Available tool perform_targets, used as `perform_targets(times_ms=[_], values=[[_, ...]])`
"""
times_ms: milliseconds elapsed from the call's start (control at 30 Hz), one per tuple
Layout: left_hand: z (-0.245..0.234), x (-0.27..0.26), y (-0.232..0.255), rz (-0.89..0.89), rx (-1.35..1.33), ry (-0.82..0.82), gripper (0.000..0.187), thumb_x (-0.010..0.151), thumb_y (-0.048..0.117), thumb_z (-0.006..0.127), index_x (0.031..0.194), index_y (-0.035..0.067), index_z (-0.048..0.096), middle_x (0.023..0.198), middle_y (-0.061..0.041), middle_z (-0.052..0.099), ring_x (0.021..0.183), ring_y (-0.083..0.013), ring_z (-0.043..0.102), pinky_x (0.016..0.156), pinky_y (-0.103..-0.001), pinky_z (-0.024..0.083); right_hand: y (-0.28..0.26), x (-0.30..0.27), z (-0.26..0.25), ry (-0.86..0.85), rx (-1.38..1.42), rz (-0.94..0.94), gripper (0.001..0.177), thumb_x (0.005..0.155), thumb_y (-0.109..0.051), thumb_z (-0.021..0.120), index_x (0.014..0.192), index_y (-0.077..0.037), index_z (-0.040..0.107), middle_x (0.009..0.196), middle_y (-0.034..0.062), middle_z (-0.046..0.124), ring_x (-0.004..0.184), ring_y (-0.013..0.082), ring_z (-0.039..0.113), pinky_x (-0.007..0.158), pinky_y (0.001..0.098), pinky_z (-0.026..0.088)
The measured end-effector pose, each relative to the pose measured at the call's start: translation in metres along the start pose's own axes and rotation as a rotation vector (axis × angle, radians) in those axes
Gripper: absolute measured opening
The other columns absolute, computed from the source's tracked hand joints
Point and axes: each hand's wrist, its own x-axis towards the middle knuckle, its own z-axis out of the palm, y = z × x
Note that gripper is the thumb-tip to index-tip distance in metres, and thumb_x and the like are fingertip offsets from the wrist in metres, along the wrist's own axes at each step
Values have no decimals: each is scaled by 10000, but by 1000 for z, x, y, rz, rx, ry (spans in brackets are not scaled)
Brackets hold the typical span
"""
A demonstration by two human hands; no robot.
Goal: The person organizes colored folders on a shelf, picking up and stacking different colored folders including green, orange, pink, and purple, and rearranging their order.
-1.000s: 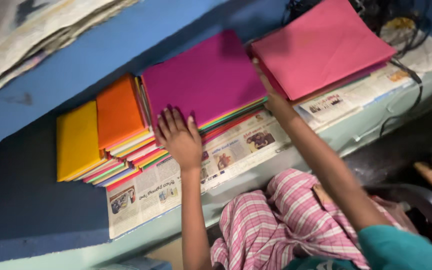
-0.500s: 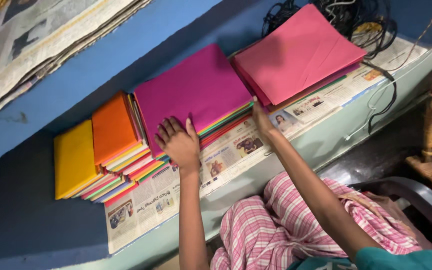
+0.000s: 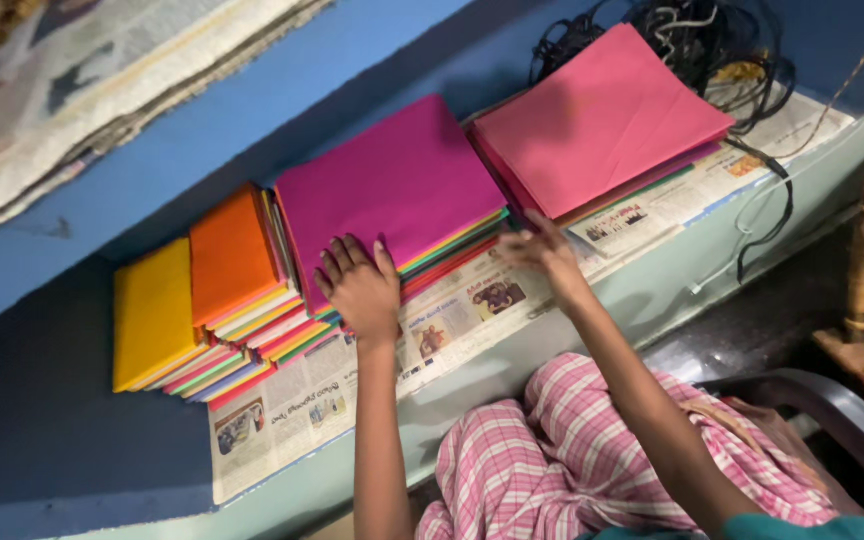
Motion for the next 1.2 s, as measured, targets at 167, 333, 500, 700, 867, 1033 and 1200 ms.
perform_targets(times_ms=[167,333,500,700,867,1033,1200], values=[[-13,15,-6,87,-46,-435,572,1043,420,412,1429,28,570,1445,-234,589,1295,-460,559,1068,-598,407,-62,3,69,117,-490,-414,396,962,-129,553,1335,-60,668,1009,114,711,792,188,698,711,321,607],[17,56,4,101,-171,-564,540,1041,384,323,1521,186,467,1595,-116,440,1468,-382,401,1190,-627,264,-50,111,134,-283,-1341,-696,492,989,-268,479,1455,-134,562,1508,97,532,1393,325,434,1165,518,343],[33,83,-9,-41,-69,-807,660,1013,534,205,1612,256,199,1693,-24,154,1562,-306,136,1237,-598,79,-41,156,139,-365,-1669,-179,696,993,-578,315,1588,-219,282,1670,41,212,1548,309,149,1237,525,128],[65,65,-59,-265,-60,-699,773,983,609,232,1602,150,187,1683,-90,154,1542,-333,151,1248,-457,91,-31,200,87,-193,-1511,-45,822,944,-623,466,1590,-151,275,1652,124,266,1514,358,268,1222,500,254],[87,36,-78,-190,-87,-304,718,1029,474,362,1500,-62,438,1554,-338,398,1466,-443,372,1220,-454,267,0,259,47,-256,-1236,-425,742,981,-515,648,1549,-82,445,1574,271,483,1479,430,438,1232,464,364],[82,46,-71,-289,-96,-368,753,1021,471,390,1512,-100,396,1571,-328,383,1450,-444,385,1177,-452,309,21,291,49,-175,-1094,-234,903,916,-518,623,1560,26,300,1522,320,441,1419,441,421,1173,465,364],[87,82,-53,-24,403,-390,630,1020,388,391,1547,43,382,1617,-129,386,1530,-364,298,1258,-619,156,31,297,45,-80,-1282,-498,872,1009,-493,566,1544,131,274,1578,387,323,1454,500,310,1182,520,308]])
